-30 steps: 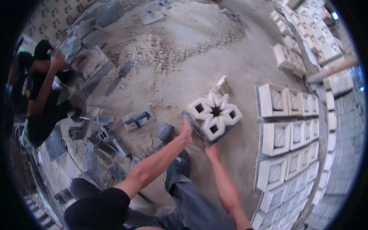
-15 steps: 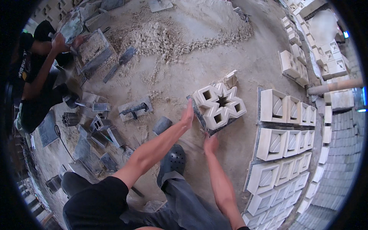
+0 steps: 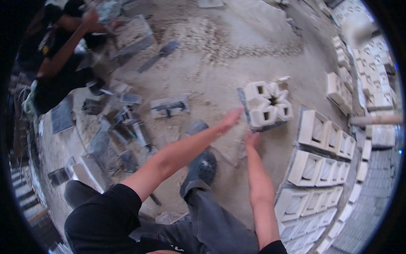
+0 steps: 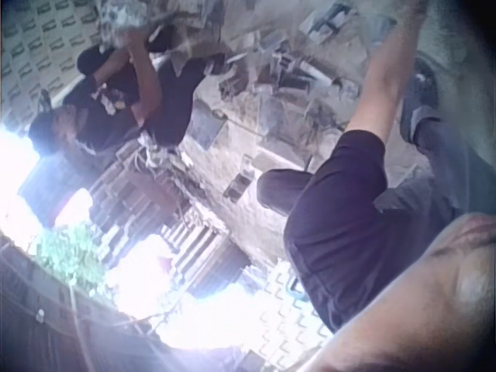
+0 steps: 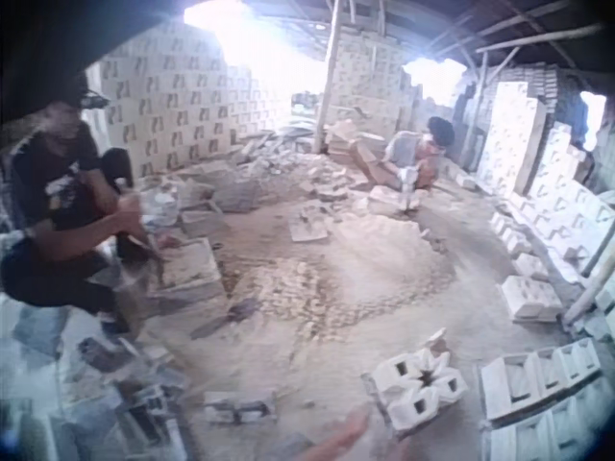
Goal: The person assembles a ventilation block mold by placing geometric inserts into a square frame, applies a release agent or sand, and ensures the parts are properly seated before lifting the completed unit.
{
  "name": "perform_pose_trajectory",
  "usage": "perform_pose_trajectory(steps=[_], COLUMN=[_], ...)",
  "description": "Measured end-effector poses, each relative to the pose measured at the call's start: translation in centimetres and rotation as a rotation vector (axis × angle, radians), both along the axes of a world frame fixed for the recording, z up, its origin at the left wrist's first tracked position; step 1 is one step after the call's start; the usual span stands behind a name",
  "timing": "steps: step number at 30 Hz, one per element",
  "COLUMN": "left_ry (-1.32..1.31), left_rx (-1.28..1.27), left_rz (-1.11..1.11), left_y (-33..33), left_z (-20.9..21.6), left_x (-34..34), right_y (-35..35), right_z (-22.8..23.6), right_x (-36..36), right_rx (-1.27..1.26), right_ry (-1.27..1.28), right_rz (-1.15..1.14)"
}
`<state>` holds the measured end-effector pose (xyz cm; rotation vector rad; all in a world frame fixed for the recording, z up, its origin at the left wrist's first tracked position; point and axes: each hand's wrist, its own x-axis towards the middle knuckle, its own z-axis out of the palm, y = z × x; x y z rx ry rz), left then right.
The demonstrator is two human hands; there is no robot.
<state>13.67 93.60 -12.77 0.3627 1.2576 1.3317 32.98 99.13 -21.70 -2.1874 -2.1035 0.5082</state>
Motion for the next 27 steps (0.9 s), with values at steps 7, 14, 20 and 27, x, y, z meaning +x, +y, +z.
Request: perform_pose_trajectory(steps=[7,14,20,27], left_ry=[0.374,1.045,1.251,1.47], left_rx=[0.206,-0.188,-0.46,-0.627], left_rz=[-0.188,-0.274,0.184,0.521], left_y=[-14.6,-37.9,-60.1,-80.6], left_z=[12.3,21.0,27.4,25.2], left_x=[-8.8,-24.1,-33.0,-28.7], right_y=[3.0,0.3,-3.0,-10.7], right_z=[4.1,7.1,8.1,13.8], right_x=[-1.8,-9.6,-15.0,-13.4], right_rx=[-0.266,-0.397,-0.04,0.23], right_ry=[-0.208,-0.343,-0.355,-0.297], right_rz=[0.285,0.587,0.874,1.216])
